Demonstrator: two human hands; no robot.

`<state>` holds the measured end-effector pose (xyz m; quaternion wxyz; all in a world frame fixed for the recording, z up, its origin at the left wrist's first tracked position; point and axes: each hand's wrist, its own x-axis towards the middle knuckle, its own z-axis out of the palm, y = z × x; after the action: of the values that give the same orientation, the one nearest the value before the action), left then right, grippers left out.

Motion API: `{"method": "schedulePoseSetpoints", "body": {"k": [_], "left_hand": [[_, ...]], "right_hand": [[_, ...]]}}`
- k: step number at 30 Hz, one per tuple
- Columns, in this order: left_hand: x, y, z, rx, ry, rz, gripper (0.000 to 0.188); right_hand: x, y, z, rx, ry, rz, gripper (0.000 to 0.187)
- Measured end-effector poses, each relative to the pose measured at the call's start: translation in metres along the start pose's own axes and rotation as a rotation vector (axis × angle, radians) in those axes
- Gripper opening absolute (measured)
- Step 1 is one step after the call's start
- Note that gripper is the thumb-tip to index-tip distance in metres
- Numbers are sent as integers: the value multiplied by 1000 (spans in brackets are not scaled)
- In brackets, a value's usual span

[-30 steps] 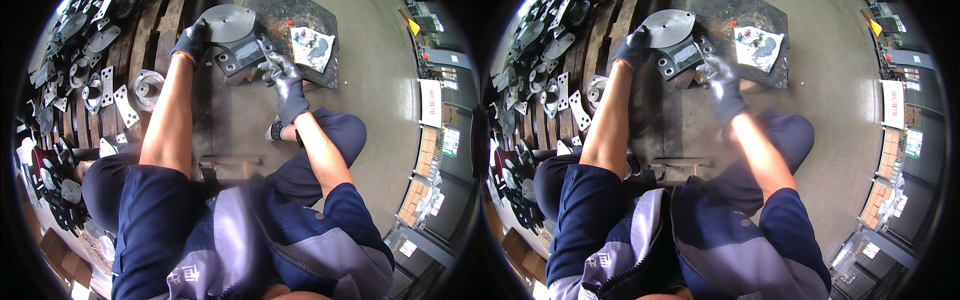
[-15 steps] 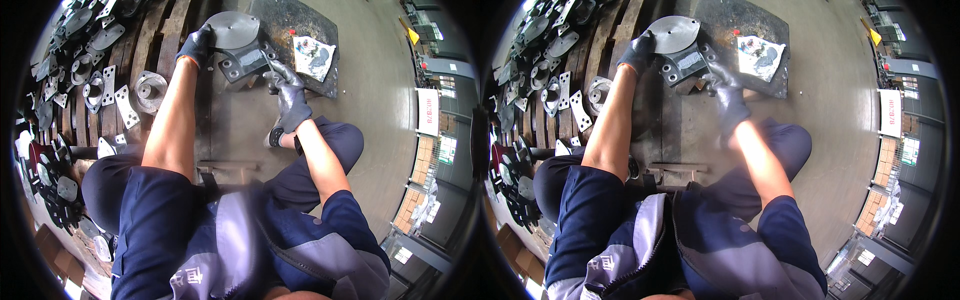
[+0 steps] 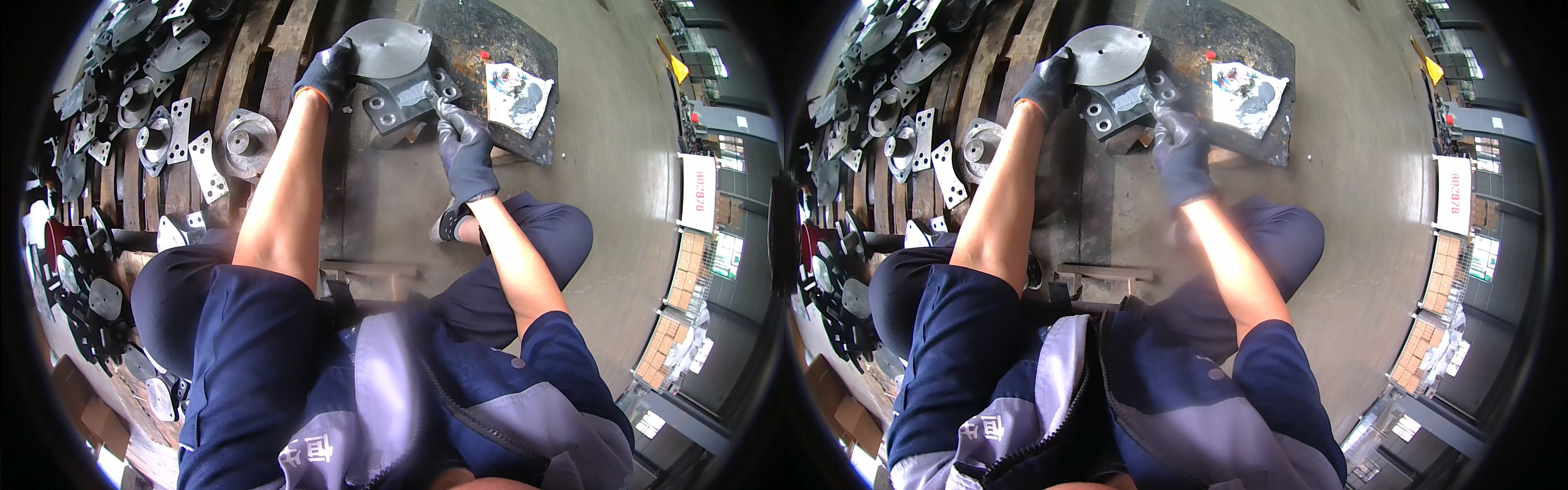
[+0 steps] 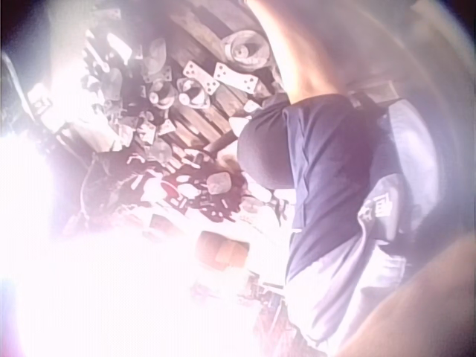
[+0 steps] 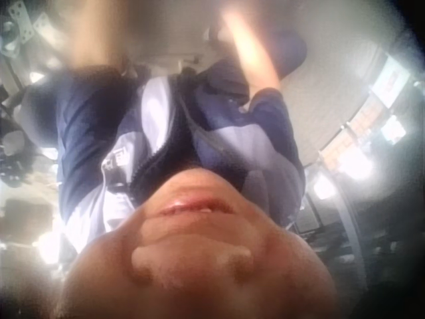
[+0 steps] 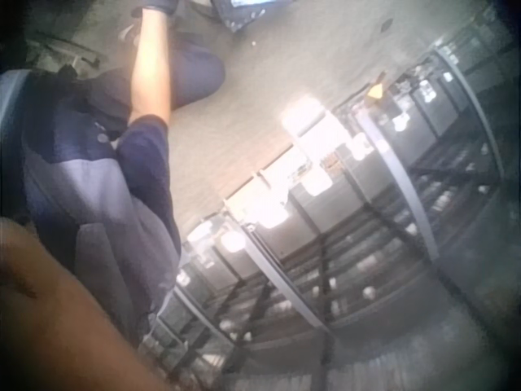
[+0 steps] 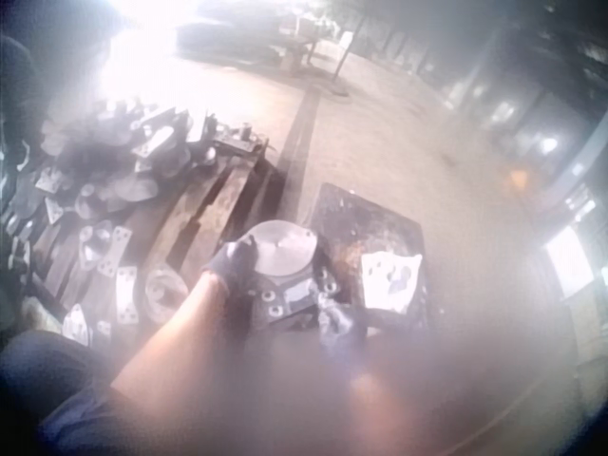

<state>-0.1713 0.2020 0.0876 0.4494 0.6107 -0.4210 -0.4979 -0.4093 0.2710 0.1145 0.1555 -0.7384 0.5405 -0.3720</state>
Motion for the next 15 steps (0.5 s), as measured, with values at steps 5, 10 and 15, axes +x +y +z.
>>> {"method": "schedulePoseSetpoints", "body": {"k": [5, 10, 15], "left_hand": [[5, -11, 0, -90, -11, -2, 38], [-3, 3, 1, -179, -7, -107, 36], [3, 1, 2, -219, 7, -157, 36]], "right_hand": [[-2, -6, -5, -66, -13, 39, 18], [-4, -9, -15, 116, 18, -16, 19], [-8, 1, -8, 369, -26, 175, 29]]}}
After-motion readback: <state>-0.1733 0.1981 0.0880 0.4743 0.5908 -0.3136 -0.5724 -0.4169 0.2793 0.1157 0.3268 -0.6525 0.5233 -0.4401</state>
